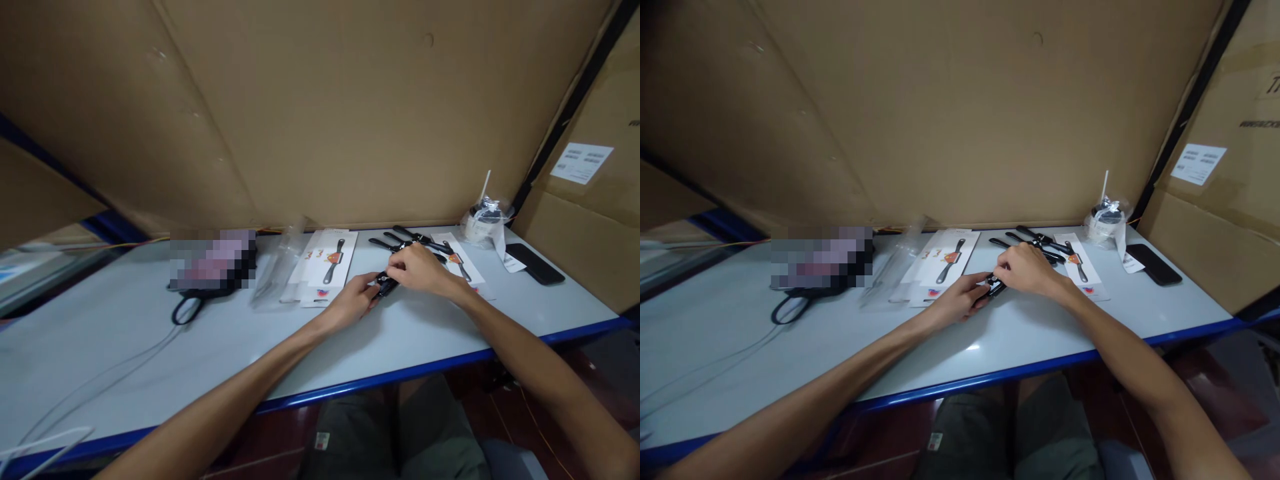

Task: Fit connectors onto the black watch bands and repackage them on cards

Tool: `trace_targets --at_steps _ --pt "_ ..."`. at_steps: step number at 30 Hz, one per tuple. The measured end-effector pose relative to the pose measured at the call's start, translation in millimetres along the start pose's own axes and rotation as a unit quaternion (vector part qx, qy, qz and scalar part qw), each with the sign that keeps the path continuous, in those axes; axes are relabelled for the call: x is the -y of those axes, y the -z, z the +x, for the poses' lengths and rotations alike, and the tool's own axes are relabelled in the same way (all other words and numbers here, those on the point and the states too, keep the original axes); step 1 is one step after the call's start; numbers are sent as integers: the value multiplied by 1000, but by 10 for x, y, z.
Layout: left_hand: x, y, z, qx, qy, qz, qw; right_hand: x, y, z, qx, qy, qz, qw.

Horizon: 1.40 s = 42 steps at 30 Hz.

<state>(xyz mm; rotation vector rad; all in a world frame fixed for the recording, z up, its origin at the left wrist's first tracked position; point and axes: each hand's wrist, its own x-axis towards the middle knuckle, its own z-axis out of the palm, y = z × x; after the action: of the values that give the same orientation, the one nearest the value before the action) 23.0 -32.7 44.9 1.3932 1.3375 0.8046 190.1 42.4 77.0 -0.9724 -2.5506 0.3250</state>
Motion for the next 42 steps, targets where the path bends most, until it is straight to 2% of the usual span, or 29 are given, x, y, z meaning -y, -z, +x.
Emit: trace_targets --at_steps 13,20,23,26,29,33,37,42 --pt "27 -8 -3 -10 -9 -6 1000 80 -29 -37 20 26 -28 999" --pt "106 -15 21 -20 -24 -1 1000 105 -113 -40 -7 23 -57 998" --pt "146 -30 33 -66 -90 61 992 132 -130 -58 -18 24 -97 995" --pt "186 -42 31 -162 -181 159 957 170 -117 -84 -29 46 -129 990" --pt "214 -40 11 -212 -195 224 931 206 -110 -105 -35 56 -137 988" --pt "219 -34 -17 -223 -200 258 919 239 -138 -122 -56 51 -147 986" --pt "219 -32 -21 -229 -207 265 914 251 -175 -115 -83 20 -99 991" --pt "249 -3 -2 -246 -229 283 898 249 -176 -77 -99 -28 94 990"
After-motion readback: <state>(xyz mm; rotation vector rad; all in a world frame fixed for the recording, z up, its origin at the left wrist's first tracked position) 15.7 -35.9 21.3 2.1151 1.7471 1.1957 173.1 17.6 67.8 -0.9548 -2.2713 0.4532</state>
